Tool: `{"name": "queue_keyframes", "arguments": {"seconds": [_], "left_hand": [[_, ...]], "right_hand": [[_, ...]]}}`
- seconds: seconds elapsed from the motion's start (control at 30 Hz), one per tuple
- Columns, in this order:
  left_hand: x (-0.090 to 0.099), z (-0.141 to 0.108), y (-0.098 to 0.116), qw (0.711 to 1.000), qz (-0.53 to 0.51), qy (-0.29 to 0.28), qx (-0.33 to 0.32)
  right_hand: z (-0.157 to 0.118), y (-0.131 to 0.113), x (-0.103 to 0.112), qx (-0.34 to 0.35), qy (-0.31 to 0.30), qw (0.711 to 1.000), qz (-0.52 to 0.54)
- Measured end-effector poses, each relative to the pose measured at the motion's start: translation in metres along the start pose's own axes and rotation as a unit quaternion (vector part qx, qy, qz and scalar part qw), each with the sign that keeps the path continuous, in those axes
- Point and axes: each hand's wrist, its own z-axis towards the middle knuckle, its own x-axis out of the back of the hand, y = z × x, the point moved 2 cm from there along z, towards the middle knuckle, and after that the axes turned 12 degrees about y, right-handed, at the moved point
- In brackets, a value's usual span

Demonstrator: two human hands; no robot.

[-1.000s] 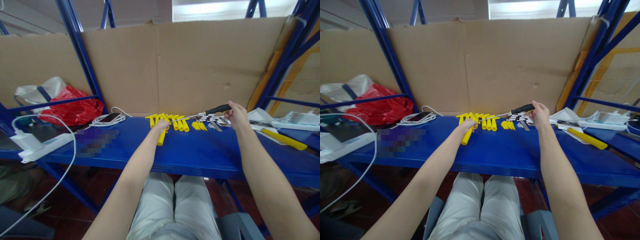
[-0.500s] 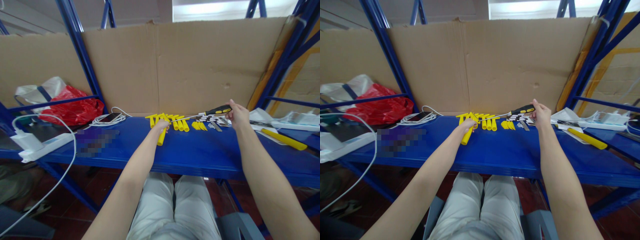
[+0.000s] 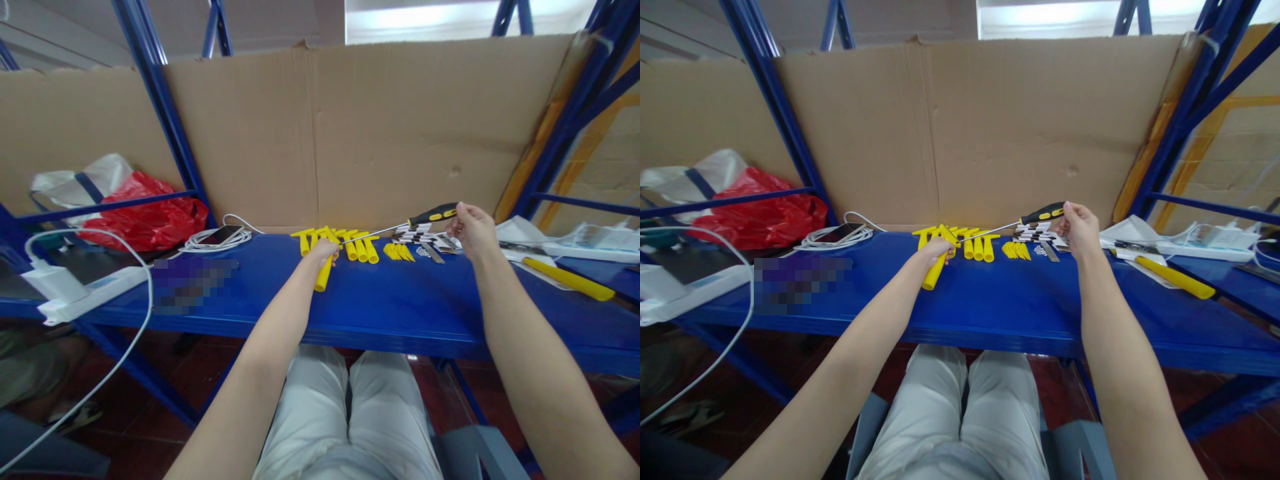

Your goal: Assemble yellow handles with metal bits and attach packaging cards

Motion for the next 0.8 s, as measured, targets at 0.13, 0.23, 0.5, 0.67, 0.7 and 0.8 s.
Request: {"name": "queue_keyframes", "arguments": {"seconds": [0.13,0.23,0.5,0.67,0.7,0.8], "left_hand": [[0.000,0.000,0.000,1.000,0.000,-0.001,0.002],[0.000,-0.001,0.001,1.000,-0.001,-0.001,0.003],[0.000,0.001,0.000,1.000,-0.003,0.001,0.004],[-0.001,0.001,0.000,1.000,-0.001,0.002,0.004],[-0.001,0.001,0.000,1.000,-0.001,0.001,0.004],[-0.001,-0.001,0.001,1.000,-0.001,-0.003,0.004]], "right_hand": [[0.005,0.005,0.002,0.004,-0.002,1.000,0.002],[0.010,0.010,0.004,0.013,-0.004,1.000,0.005],[0.013,0.015,0.006,0.018,0.005,1.000,0.005],[0.014,0.016,0.005,0.021,0.017,1.000,0.003],[0.014,0.016,0.005,0.020,0.021,1.000,0.000],[0.013,0.016,0.004,0.014,0.023,1.000,-0.009]]}}
